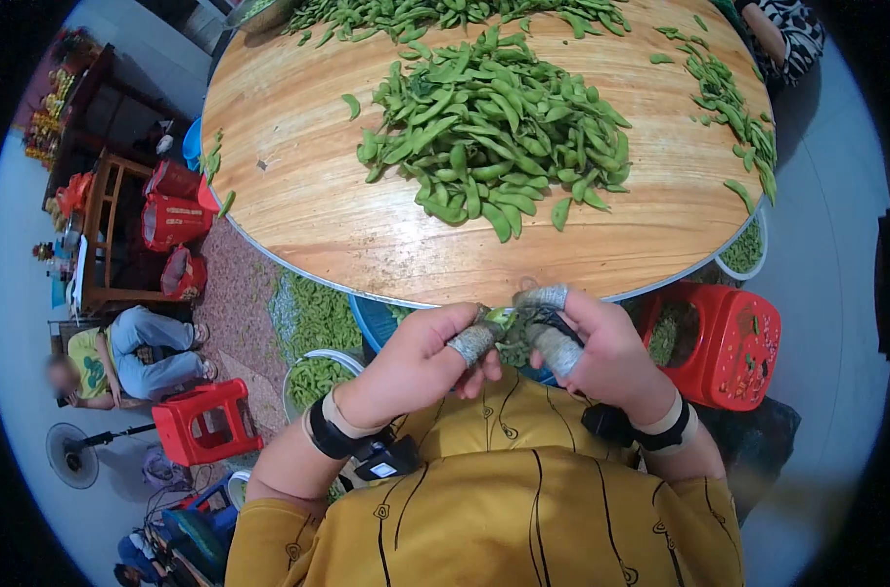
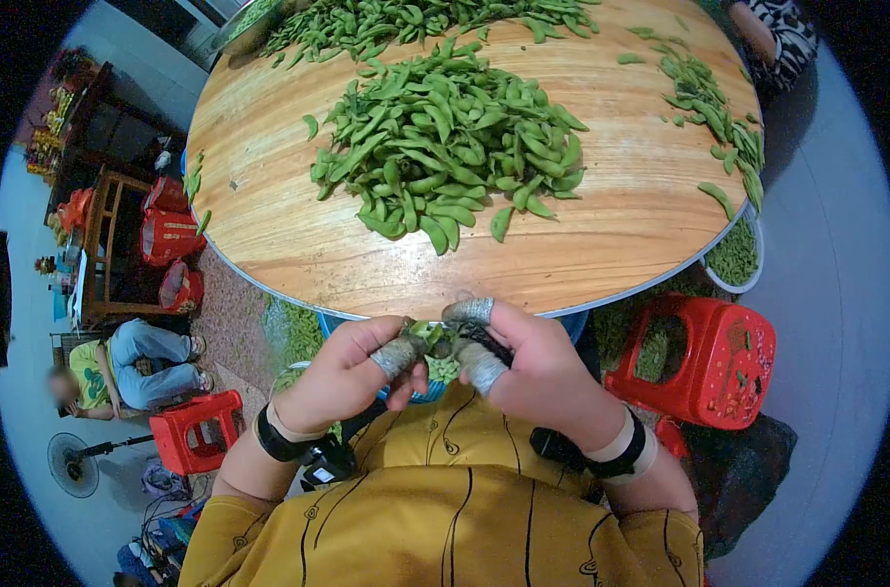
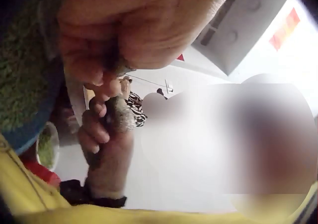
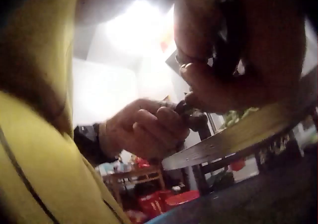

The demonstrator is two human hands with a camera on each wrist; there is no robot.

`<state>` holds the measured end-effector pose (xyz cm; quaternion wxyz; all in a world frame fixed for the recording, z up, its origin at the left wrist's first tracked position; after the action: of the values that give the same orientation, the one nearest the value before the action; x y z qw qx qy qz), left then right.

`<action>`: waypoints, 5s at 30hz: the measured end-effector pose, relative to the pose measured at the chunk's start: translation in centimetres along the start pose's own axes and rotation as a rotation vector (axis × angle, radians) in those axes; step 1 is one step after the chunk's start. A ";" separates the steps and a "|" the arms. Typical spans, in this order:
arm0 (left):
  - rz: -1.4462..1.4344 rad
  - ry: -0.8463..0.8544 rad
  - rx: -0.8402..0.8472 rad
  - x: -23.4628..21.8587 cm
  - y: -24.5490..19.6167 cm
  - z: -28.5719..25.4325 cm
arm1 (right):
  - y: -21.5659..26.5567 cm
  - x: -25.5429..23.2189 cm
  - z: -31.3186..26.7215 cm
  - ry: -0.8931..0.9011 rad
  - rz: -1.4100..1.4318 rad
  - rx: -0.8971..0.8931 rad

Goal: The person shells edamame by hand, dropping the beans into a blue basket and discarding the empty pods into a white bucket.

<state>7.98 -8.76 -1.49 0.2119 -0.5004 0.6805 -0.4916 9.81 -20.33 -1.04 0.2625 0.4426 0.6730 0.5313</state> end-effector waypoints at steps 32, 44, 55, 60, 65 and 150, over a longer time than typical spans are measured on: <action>0.578 0.138 0.427 2.6 -2.5 -1.4 | 1.4 0.7 -0.4 0.003 -0.322 -0.080; 0.404 0.080 0.384 1.3 -2.6 -1.0 | 1.9 0.0 0.0 -0.097 -0.520 -0.104; 1.637 -0.186 -0.155 -10.4 4.9 -10.0 | 8.0 -3.7 1.6 -0.592 -1.016 -0.354; 1.209 -0.256 0.264 -6.0 -1.2 -8.0 | 7.4 -4.0 2.5 -0.642 -1.135 -0.384; 0.882 -0.239 0.575 -0.8 -7.2 -3.9 | 7.1 -2.1 0.3 -0.295 -0.762 -0.361; 0.242 -0.121 0.475 -0.5 -3.5 1.8 | 4.7 -0.5 0.1 -0.054 -0.282 -0.145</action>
<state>11.23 -9.18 0.72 0.4208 -0.3803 0.5869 -0.5779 11.56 -20.50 3.30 0.3836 0.3376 0.6811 0.5244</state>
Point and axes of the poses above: each hand's wrist, its own z-axis towards the middle knuckle, its own x-axis out of the palm, y = z × x, the point moved 10 cm from there along z, towards the middle knuckle, and after that the axes turned 5 degrees about x, right-handed, at the moved point
